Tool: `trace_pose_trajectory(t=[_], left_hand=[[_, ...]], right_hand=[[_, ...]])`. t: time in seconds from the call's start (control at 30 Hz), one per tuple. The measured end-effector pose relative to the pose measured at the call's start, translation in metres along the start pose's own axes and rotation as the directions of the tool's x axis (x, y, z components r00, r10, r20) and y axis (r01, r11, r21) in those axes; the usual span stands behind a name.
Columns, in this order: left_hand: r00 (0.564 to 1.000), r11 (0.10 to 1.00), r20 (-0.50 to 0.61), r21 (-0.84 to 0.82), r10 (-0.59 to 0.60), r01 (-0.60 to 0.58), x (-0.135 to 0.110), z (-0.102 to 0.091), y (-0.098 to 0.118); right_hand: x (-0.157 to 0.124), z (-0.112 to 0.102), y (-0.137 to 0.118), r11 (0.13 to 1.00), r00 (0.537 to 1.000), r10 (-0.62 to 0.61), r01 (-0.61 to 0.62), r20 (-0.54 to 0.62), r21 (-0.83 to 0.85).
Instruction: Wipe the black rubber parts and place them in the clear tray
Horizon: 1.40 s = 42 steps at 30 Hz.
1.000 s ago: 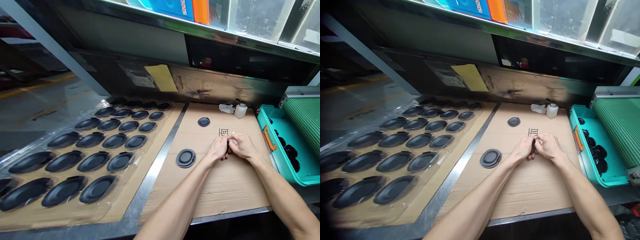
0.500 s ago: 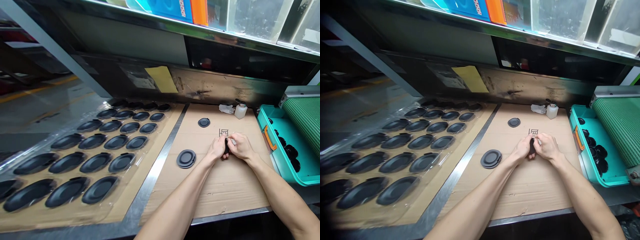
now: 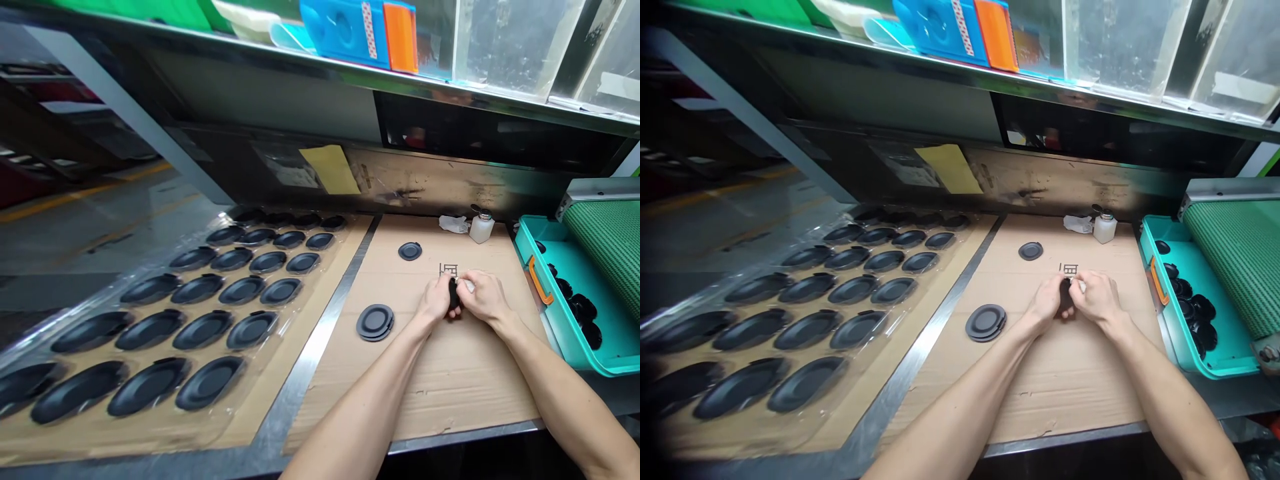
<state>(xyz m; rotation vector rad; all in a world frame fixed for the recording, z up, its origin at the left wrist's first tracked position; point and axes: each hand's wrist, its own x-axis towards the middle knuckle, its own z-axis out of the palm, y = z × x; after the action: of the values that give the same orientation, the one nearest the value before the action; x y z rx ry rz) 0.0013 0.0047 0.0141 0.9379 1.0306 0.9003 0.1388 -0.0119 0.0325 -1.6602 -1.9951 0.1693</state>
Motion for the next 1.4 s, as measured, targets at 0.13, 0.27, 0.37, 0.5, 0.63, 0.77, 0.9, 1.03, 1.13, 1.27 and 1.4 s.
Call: trace_pose_trajectory(t=[0.13,0.27,0.37,0.5,0.63,0.77,0.9,1.03,1.13,1.27,1.4], left_hand=[[0.955,0.809,0.168,-0.507,-0.245,0.296,0.001,-0.01,0.018],[0.896,0.667,0.301,-0.599,-0.325,0.443,0.001,-0.02,0.025],[0.892,0.66,0.318,-0.6,-0.321,0.452,0.001,-0.022,0.025],[0.902,0.692,0.289,-0.579,-0.321,0.432,0.001,-0.018,0.023],[0.921,0.73,0.249,-0.562,-0.3,0.39,0.001,-0.014,0.021],[0.938,0.796,0.205,-0.497,-0.279,0.345,-0.001,-0.008,0.018],[0.95,0.893,0.179,-0.333,-0.256,0.304,-0.006,0.0,0.015],[0.976,0.958,0.091,-0.194,-0.198,0.212,-0.007,0.009,0.007],[0.99,0.989,0.007,-0.048,-0.14,0.141,-0.004,0.013,0.0],[0.992,0.992,-0.022,0.014,-0.124,0.124,-0.001,0.015,-0.005],[0.995,0.995,-0.01,-0.009,-0.1,0.1,-0.005,0.016,-0.002]], right_hand=[[0.001,-0.001,0.004,0.987,0.987,0.069,-0.047,-0.143,0.152],[0.005,-0.001,0.009,0.954,0.977,0.151,-0.105,-0.151,0.28],[0.006,-0.002,0.008,0.914,0.976,0.198,-0.15,-0.091,0.376],[0.006,-0.002,0.007,0.87,0.983,0.181,-0.162,0.004,0.466],[0.005,-0.002,0.009,0.888,0.992,0.12,-0.121,0.032,0.443],[0.005,-0.002,0.011,0.951,0.998,-0.056,0.055,-0.006,0.305],[0.005,0.001,0.009,0.962,0.982,-0.188,0.181,0.019,0.207],[0.004,0.0,0.007,0.962,0.967,-0.25,0.244,0.039,0.119],[0.003,-0.004,0.007,0.983,0.978,-0.184,0.184,0.099,0.004],[0.003,-0.006,0.007,0.985,0.976,-0.167,0.172,0.141,-0.021],[0.004,-0.006,0.006,0.979,0.974,-0.205,0.202,0.094,0.034]])
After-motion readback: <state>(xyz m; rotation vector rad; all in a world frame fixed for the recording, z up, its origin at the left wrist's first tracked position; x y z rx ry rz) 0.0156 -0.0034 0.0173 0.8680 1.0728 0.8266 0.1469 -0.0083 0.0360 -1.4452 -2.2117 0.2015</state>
